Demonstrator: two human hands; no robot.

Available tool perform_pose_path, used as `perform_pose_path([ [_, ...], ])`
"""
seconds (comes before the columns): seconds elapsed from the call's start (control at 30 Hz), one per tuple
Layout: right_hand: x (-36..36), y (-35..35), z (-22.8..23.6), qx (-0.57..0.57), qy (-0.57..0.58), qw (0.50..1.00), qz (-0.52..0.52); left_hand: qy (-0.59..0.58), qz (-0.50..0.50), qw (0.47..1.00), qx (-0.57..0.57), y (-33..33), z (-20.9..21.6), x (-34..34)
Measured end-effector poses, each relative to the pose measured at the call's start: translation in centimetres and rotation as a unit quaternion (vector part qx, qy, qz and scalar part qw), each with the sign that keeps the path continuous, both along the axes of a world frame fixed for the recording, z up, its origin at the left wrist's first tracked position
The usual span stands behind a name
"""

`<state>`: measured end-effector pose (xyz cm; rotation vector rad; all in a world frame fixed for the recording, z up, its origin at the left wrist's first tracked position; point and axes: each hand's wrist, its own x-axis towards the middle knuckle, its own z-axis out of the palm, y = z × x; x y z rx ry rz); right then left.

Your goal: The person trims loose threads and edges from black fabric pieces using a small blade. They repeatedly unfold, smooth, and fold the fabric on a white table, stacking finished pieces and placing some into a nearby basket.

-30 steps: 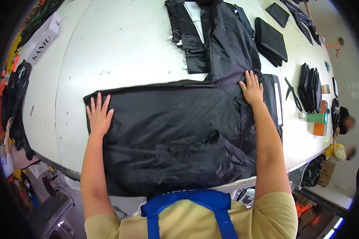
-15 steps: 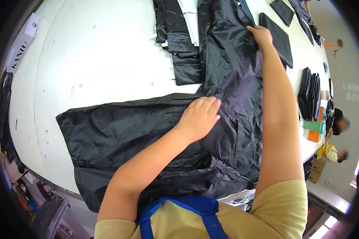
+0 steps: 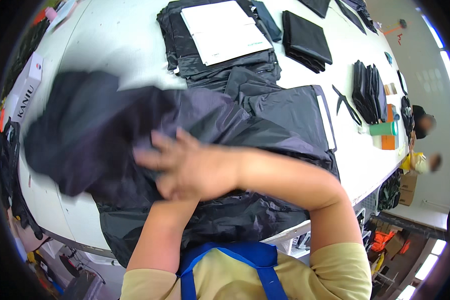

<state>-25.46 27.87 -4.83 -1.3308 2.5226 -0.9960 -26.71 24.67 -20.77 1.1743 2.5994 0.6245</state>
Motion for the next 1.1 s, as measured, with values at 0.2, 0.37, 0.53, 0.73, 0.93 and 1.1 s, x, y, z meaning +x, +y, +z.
perform_pose_path([
  [0.2, 7.8, 8.2, 1.6, 0.145, -0.049, 0.956, -0.252, -0.337, 0.006, 0.941, 0.014, -5.1, -2.6, 8.2],
  [0.37, 14.6, 20.2, -1.0, 0.302, -0.066, 0.854, -0.42, -0.549, -0.212, 0.788, 0.182, -12.7, 13.5, 4.1],
  [0.53, 15.7, 23.2, -4.9, 0.131, -0.016, 0.806, -0.577, 0.002, 0.18, 0.972, 0.152, -7.3, 6.8, -4.9],
  [0.73, 18.4, 26.8, -9.3, 0.036, -0.005, 0.785, -0.619, -0.129, 0.133, 0.978, 0.101, -3.4, 4.2, -8.6],
  [0.93, 20.4, 27.1, -8.9, 0.161, 0.136, 0.82, -0.532, -0.172, 0.059, 0.98, -0.084, -3.8, 5.3, -10.0],
  [1.1, 20.8, 26.2, -6.9, 0.231, 0.105, 0.889, -0.381, -0.248, 0.09, 0.965, 0.01, 0.7, 4.9, -10.6],
])
